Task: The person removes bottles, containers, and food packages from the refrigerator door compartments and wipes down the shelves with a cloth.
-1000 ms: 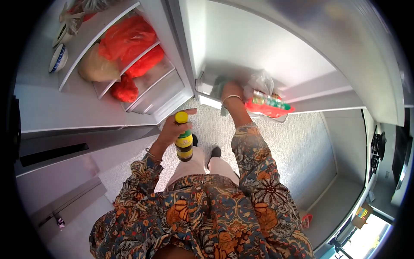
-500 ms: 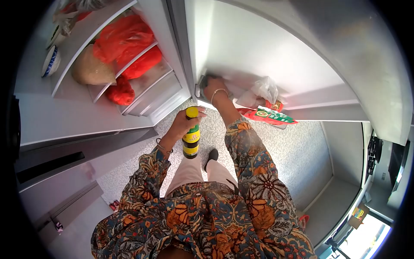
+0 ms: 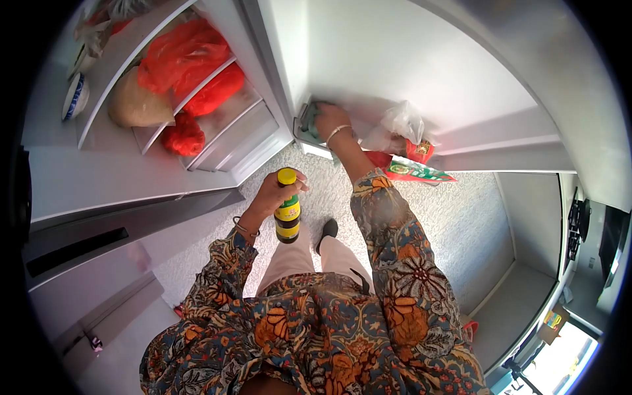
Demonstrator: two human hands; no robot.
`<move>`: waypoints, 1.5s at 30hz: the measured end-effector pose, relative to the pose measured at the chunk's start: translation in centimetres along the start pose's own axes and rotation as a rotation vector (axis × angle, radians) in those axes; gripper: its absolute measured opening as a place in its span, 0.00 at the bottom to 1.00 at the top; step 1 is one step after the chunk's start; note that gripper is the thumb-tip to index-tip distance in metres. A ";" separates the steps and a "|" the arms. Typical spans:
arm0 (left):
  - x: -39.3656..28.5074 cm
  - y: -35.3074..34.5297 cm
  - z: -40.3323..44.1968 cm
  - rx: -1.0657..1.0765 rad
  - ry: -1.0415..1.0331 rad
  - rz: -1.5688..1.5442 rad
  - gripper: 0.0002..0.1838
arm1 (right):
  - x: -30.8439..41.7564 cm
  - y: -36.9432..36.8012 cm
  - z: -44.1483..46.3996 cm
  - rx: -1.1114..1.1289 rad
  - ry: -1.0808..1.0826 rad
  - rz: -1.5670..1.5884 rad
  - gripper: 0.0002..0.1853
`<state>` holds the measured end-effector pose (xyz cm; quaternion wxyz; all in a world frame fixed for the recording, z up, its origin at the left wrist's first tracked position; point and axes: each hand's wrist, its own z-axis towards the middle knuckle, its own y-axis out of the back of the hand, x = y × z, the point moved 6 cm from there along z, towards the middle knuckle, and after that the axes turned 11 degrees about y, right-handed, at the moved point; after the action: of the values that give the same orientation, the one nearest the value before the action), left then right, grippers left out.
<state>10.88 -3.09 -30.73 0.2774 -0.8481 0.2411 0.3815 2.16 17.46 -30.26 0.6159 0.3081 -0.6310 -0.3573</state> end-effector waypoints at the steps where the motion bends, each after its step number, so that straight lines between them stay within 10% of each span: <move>1: 0.0 0.0 -0.2 -0.006 0.013 0.014 0.11 | 0.5 -0.3 0.3 0.034 0.038 -0.061 0.22; 12: -1.4 -1.5 2.3 -0.001 -0.088 0.032 0.30 | 0.7 -2.7 1.2 0.642 0.177 -0.107 0.19; 19: -2.5 -2.0 4.9 -0.036 -0.062 -0.094 0.18 | -2.1 -5.4 3.0 0.807 0.145 -0.029 0.24; 25: -2.5 -2.0 4.9 -0.027 -0.103 -0.114 0.14 | -1.9 -4.7 1.0 0.631 -0.390 0.903 0.15; 31: -2.2 -1.0 3.1 -0.010 -0.137 0.044 0.16 | 1.8 0.3 -1.2 0.568 -0.573 1.177 0.15; 34: -0.9 0.5 -0.6 -0.191 -0.242 0.352 0.15 | 6.3 1.4 -0.7 0.617 -0.091 1.107 0.12; 36: -0.8 1.6 -4.5 -0.169 -0.092 0.265 0.09 | 13.8 2.9 -2.3 0.478 1.078 0.088 0.13; 38: 0.5 3.4 -8.0 -0.198 -0.036 0.244 0.06 | 16.5 2.2 -4.2 0.354 0.675 0.334 0.13; 40: 1.9 5.4 -11.6 -0.284 -0.009 0.269 0.05 | 18.4 -0.9 -6.5 0.224 0.713 0.660 0.15; 45: 3.1 6.2 -17.3 -0.355 0.074 0.323 0.05 | 15.3 -13.9 -13.3 0.496 0.233 0.200 0.19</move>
<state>17.76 -19.55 -25.28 0.0506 -0.8474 0.3127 0.4261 13.93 -3.88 -33.46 0.6221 0.4245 -0.6514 -0.0919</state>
